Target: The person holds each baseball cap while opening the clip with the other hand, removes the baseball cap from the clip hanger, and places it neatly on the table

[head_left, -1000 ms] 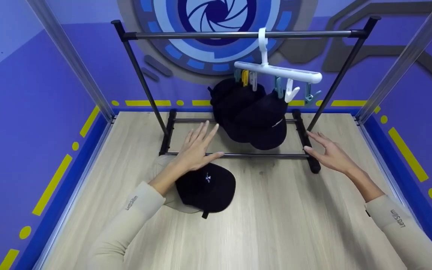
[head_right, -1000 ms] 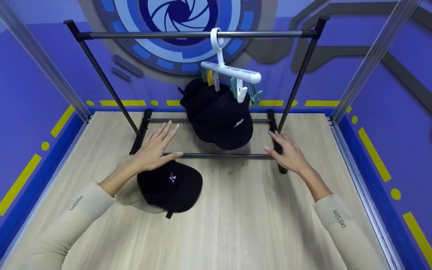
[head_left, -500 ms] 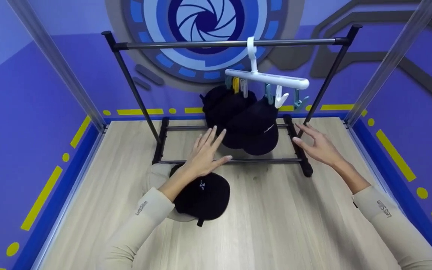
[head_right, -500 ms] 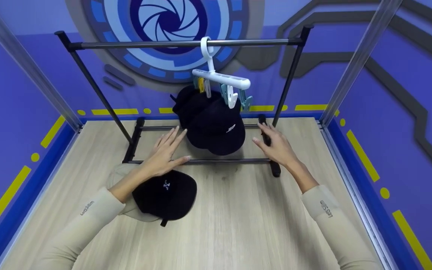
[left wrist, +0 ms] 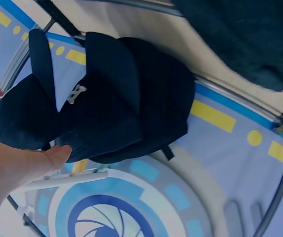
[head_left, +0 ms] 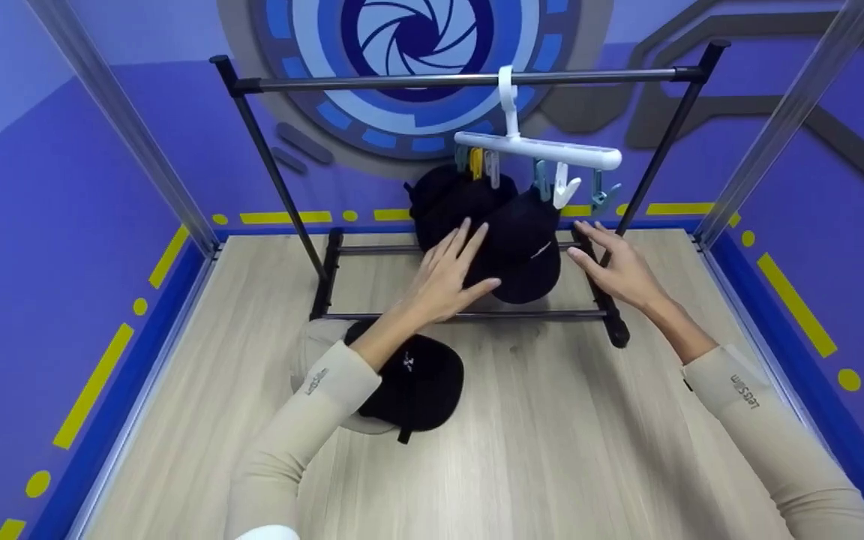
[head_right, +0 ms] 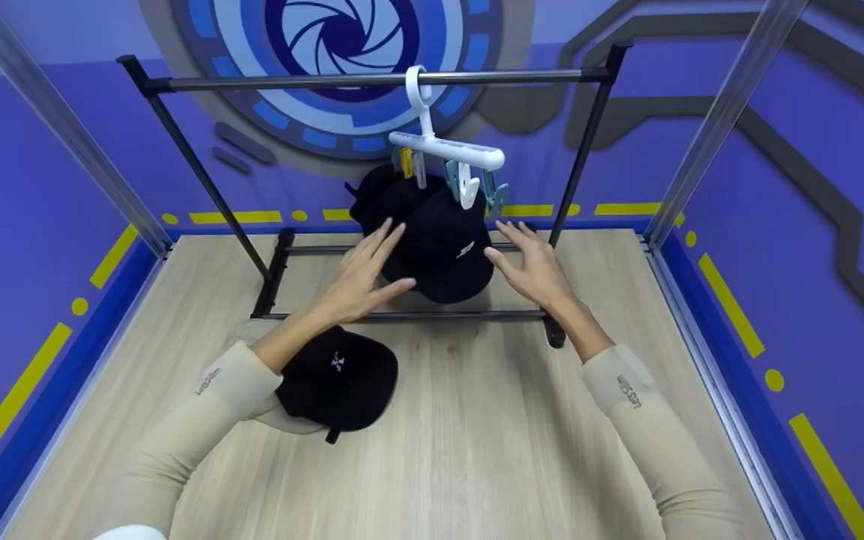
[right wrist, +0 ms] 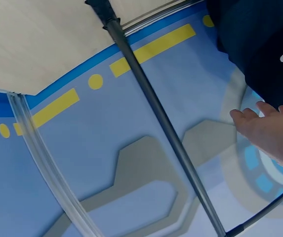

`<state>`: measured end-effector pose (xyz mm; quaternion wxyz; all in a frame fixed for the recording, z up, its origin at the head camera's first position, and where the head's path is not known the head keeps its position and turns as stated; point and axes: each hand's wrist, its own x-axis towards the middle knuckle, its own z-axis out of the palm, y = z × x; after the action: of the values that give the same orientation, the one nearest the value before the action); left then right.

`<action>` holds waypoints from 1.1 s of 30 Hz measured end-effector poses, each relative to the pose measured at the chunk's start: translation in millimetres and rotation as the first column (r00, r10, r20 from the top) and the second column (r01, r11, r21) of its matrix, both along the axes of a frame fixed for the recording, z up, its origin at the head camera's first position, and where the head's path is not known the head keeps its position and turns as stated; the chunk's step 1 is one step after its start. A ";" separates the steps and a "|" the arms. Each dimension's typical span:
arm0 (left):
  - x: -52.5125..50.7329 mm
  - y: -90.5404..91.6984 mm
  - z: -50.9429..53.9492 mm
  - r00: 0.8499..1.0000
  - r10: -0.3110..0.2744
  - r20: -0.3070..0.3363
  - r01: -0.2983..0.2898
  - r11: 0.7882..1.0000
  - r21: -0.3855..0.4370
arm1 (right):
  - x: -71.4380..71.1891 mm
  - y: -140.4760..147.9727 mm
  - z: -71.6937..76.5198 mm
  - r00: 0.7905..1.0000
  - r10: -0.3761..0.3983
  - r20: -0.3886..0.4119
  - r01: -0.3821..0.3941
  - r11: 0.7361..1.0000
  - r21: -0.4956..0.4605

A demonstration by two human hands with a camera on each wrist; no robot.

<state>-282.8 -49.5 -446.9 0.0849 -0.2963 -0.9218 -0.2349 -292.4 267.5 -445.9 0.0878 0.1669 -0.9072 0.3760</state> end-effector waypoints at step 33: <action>-29.5 57.5 55.6 0.999 -0.050 -0.018 0.053 0.954 0.296 | -37.1 -34.0 83.8 0.968 0.245 0.053 -0.187 0.844 -0.503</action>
<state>-312.3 8.0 -391.2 0.1268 -0.3055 -0.8678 -0.3709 -329.4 233.5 -362.1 0.0322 0.2181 -0.7597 0.6118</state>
